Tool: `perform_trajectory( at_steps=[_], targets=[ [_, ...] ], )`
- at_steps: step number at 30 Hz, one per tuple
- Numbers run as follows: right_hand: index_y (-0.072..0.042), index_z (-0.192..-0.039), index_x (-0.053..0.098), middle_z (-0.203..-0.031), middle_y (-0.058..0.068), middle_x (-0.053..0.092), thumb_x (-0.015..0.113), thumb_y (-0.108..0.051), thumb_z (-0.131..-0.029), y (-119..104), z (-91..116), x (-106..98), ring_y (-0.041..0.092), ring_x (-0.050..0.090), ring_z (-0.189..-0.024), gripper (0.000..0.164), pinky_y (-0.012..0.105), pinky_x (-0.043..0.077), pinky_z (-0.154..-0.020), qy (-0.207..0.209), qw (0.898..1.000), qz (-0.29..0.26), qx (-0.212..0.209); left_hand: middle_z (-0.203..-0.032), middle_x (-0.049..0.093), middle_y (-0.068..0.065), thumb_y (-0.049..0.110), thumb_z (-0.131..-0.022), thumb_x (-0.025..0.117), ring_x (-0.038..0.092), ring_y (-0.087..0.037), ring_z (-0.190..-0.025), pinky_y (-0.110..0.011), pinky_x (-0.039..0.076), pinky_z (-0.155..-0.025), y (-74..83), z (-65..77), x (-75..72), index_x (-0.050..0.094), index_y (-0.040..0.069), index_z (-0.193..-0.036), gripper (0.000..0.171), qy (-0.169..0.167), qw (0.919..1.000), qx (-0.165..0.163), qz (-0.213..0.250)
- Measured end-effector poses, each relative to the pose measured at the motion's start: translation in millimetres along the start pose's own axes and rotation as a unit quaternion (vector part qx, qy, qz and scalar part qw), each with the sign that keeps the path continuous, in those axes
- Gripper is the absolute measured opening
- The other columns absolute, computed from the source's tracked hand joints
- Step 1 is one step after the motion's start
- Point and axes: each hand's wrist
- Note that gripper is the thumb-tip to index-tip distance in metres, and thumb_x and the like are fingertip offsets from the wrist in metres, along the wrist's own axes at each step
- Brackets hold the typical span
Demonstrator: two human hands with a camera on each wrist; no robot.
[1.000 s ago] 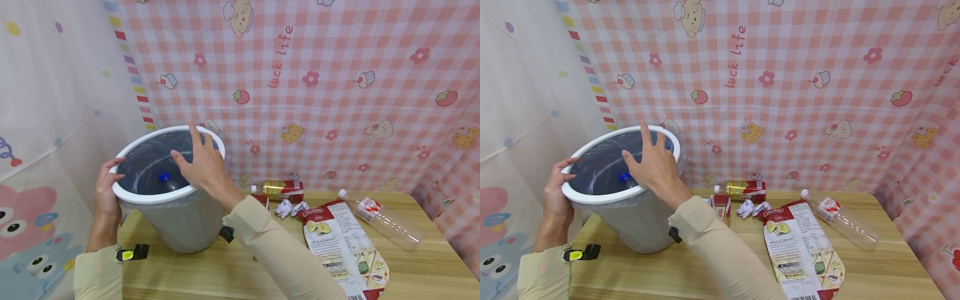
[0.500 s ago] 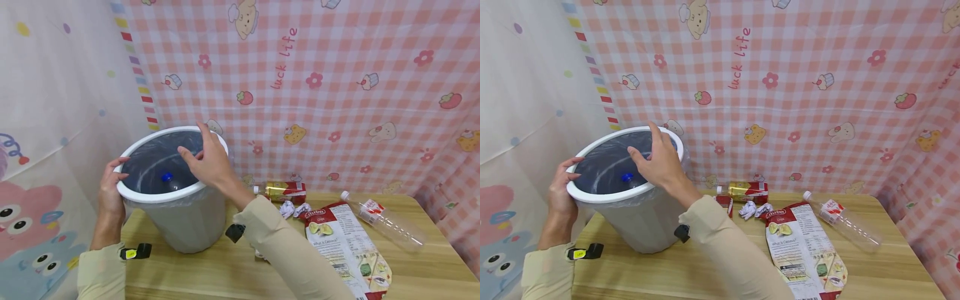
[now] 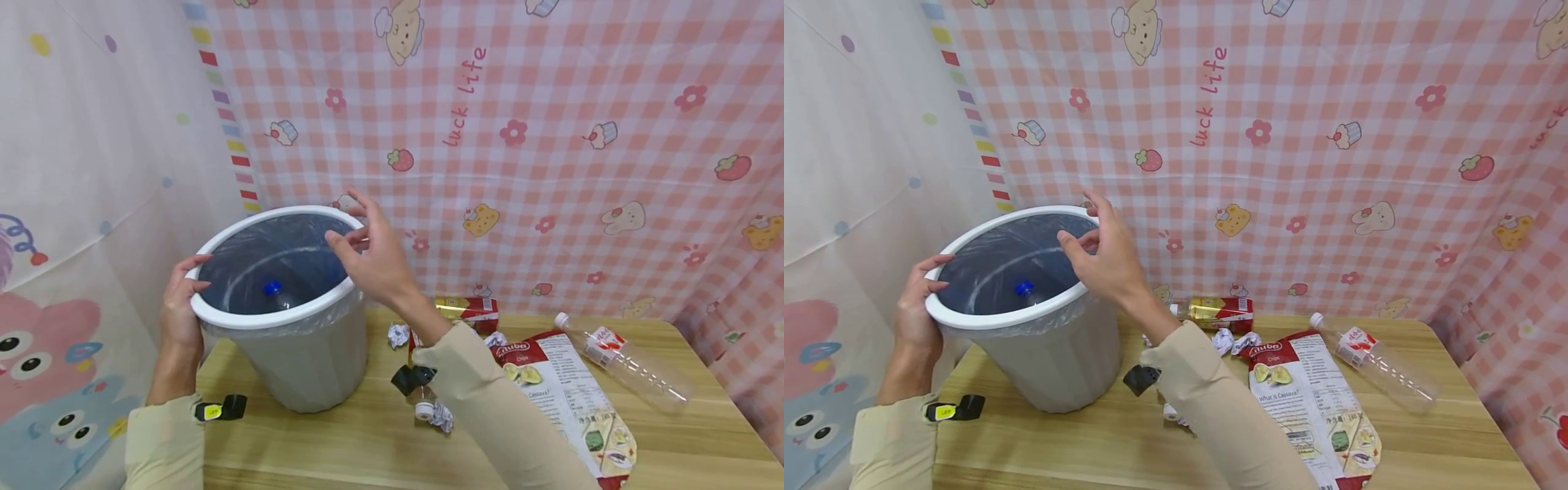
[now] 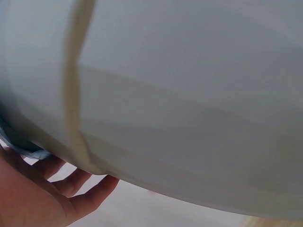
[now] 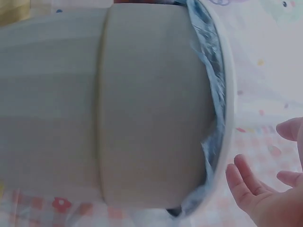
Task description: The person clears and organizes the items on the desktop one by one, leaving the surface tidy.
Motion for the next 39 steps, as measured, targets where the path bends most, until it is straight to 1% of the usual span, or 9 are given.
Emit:
perform_trajectory(
  at_steps=[4, 10, 14, 18, 20, 24, 29, 35, 39],
  targets=[
    [-0.022, -0.151, 0.036, -0.138, 0.009, 0.049, 0.063, -0.023, -0.095, 0.2, 3.6, -12.6, 0.018, 0.065, -0.097, 0.062, 0.036, 0.052, -0.09, 0.015, 1.0, -0.005, 0.002, -0.142, 0.044, 0.0, 0.006, -0.095, 0.032, 0.04, -0.018, -0.128, -0.016, 0.037, -0.094, -0.4, -1.7, 0.2, 0.058, 0.017, -0.127, 0.043, 0.0, 1.0, -0.002, -0.001],
    [-0.028, -0.152, 0.033, -0.136, 0.006, 0.049, 0.063, -0.022, -0.096, -1.5, 11.8, -34.3, 0.02, 0.063, -0.102, 0.063, 0.038, 0.052, -0.088, 0.034, 0.999, -0.022, 0.011, -0.142, 0.044, 0.0, 0.006, -0.095, 0.032, 0.041, -0.018, -0.127, -0.016, 0.037, -0.093, -0.2, -2.0, 0.3, 0.058, 0.017, -0.126, 0.042, 0.0, 1.0, -0.006, 0.003],
    [-0.027, -0.151, 0.035, -0.135, 0.006, 0.05, 0.064, -0.02, -0.096, -2.3, 18.7, -50.1, 0.02, 0.062, -0.102, 0.062, 0.039, 0.051, -0.09, 0.044, 0.999, -0.029, 0.01, -0.142, 0.044, 0.0, 0.007, -0.096, 0.032, 0.041, -0.017, -0.127, -0.016, 0.037, -0.092, 1.1, -1.5, 0.7, 0.058, 0.017, -0.127, 0.042, 0.002, 0.9999, -0.01, -0.001],
    [-0.027, -0.15, 0.036, -0.134, 0.006, 0.049, 0.064, -0.018, -0.096, 2.8, 28.4, -65.4, 0.021, 0.061, -0.103, 0.062, 0.042, 0.051, -0.09, 0.058, 0.998, -0.027, 0.008, -0.142, 0.043, 0.0, 0.007, -0.096, 0.032, 0.041, -0.017, -0.127, -0.016, 0.037, -0.093, 1.5, -1.0, -0.4, 0.058, 0.018, -0.126, 0.042, 0.003, 0.9999, -0.01, -0.002],
    [-0.027, -0.151, 0.034, -0.134, 0.006, 0.048, 0.064, -0.019, -0.096, 6.5, 34.3, -72.1, 0.021, 0.059, -0.104, 0.063, 0.042, 0.05, -0.09, 0.064, 0.998, -0.022, 0.017, -0.142, 0.043, 0.0, 0.008, -0.096, 0.032, 0.041, -0.017, -0.126, -0.016, 0.037, -0.093, 1.8, -1.0, -1.2, 0.058, 0.018, -0.126, 0.041, 0.002, 1.0, -0.009, -0.001],
    [-0.027, -0.151, 0.032, -0.135, 0.006, 0.046, 0.064, -0.02, -0.096, 14.3, 46.3, -84.4, 0.022, 0.056, -0.106, 0.064, 0.043, 0.048, -0.091, 0.062, 0.997, -0.01, 0.033, -0.141, 0.043, 0.0, 0.008, -0.097, 0.032, 0.043, -0.016, -0.124, -0.016, 0.039, -0.091, 1.9, -0.5, -2.1, 0.057, 0.017, -0.127, 0.04, -0.002, 0.9999, -0.01, 0.006],
    [-0.028, -0.151, 0.034, -0.137, 0.005, 0.046, 0.062, -0.018, -0.097, 22.8, 58.8, -97.5, 0.023, 0.055, -0.107, 0.062, 0.046, 0.047, -0.092, 0.063, 0.997, -0.001, 0.034, -0.141, 0.043, -0.001, 0.009, -0.097, 0.032, 0.044, -0.016, -0.122, -0.016, 0.04, -0.089, 1.5, 0.1, -1.8, 0.057, 0.017, -0.127, 0.04, -0.003, 1.0, -0.008, 0.003],
    [-0.027, -0.15, 0.036, -0.14, 0.003, 0.045, 0.061, -0.018, -0.098, 29.9, 72.7, -111.7, 0.022, 0.056, -0.109, 0.058, 0.039, 0.049, -0.088, 0.064, 0.996, 0.013, 0.055, -0.14, 0.044, -0.001, 0.007, -0.096, 0.033, 0.043, -0.017, -0.124, -0.017, 0.038, -0.091, 1.6, -0.9, -0.1, 0.058, 0.016, -0.126, 0.04, 0.002, 0.9999, -0.006, 0.01],
    [-0.021, -0.148, 0.039, -0.14, 0.003, 0.045, 0.059, -0.015, -0.099, 35.8, 81.5, -123.5, 0.023, 0.055, -0.108, 0.054, 0.031, 0.05, -0.085, 0.074, 0.996, 0.016, 0.054, -0.141, 0.044, -0.001, 0.007, -0.096, 0.033, 0.042, -0.017, -0.125, -0.016, 0.038, -0.092, 0.9, -0.8, 0.4, 0.058, 0.015, -0.127, 0.04, 0.001, 0.9999, -0.005, 0.011]
  ],
)
Point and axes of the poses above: each hand's wrist, its own z-axis away from the middle knuckle, its own x-axis out of the palm, y = z × x
